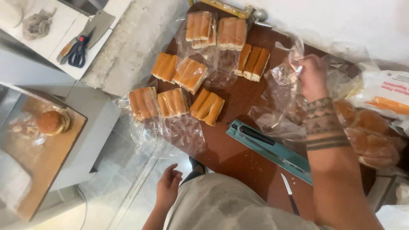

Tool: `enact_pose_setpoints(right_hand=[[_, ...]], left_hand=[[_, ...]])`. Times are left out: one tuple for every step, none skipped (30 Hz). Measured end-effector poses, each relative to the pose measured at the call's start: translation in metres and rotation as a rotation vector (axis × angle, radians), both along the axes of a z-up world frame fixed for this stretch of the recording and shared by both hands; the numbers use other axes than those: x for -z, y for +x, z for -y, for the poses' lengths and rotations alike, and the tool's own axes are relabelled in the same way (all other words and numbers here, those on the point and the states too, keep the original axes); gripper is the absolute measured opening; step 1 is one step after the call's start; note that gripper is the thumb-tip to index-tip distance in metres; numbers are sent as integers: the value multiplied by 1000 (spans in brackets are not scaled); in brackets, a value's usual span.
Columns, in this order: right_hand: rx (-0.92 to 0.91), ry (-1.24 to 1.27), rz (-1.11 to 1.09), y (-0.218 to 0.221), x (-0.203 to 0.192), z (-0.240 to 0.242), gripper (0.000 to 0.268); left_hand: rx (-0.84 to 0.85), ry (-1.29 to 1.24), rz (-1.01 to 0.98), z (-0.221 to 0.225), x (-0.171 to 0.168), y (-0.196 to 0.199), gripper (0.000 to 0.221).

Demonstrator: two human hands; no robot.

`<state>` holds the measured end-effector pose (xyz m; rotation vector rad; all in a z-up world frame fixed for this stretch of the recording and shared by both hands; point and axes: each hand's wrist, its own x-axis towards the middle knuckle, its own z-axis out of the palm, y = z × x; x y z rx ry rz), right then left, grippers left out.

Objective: Packaging bread rolls into plastic bags and sealing them with a heat sealer

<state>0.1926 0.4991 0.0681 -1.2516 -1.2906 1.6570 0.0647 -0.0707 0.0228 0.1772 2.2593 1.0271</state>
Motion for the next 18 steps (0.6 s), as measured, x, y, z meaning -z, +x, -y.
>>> enact_pose_setpoints(right_hand=[[-10,5,-4,6,-43,25,7],[-77,-63,-127,14,-87,51,20],[-144,-135,-250,22,-129,78,34],[-152,-128,-247,33,-133,87,34],[-245,-20,-491,44,-137,96,28],[-337,89,-733,55,-140,106,33],[-345,93,-730,56,-142,113,33],[-428,157,-860,56,-144,122,33],[-507,222,-992,56,-147,131,39],[-515,227,-995,57,-145,140,39],[-586,4,-1196,57,-142,149,42],[-648,-235,-1383,58,-141,158,57],[-655,-234,-1381,48,-142,173,57],[-421,-164,-1313,38,-142,188,66],[-192,-93,-1235,29,-141,203,76],[-195,-93,-1236,23,-137,206,76],[-487,-258,-1439,17,-132,208,67],[-786,-426,-1624,14,-128,210,59]], left_hand=[[-10,5,-4,-13,-7,-7,41],[19,43,-6,-25,-13,-14,39],[48,80,-8,-37,-20,-21,38],[41,89,-6,-54,-24,-29,38],[112,113,-48,-71,-29,-37,41],[183,136,-90,-87,-34,-45,44],[177,143,-88,-106,-42,-45,44],[260,352,-35,-123,-52,-47,47],[341,562,18,-140,-61,-50,53],[338,568,13,-154,-72,-51,53],[441,726,64,-168,-84,-52,71],[546,881,119,-180,-96,-54,89],[543,886,116,-188,-98,-56,89],[606,961,253,-196,-99,-58,102],[669,1033,393,-204,-100,-61,114],[667,1035,389,-208,-99,-64,114],[743,1062,498,-212,-97,-67,112],[820,1084,612,-216,-97,-68,110]])
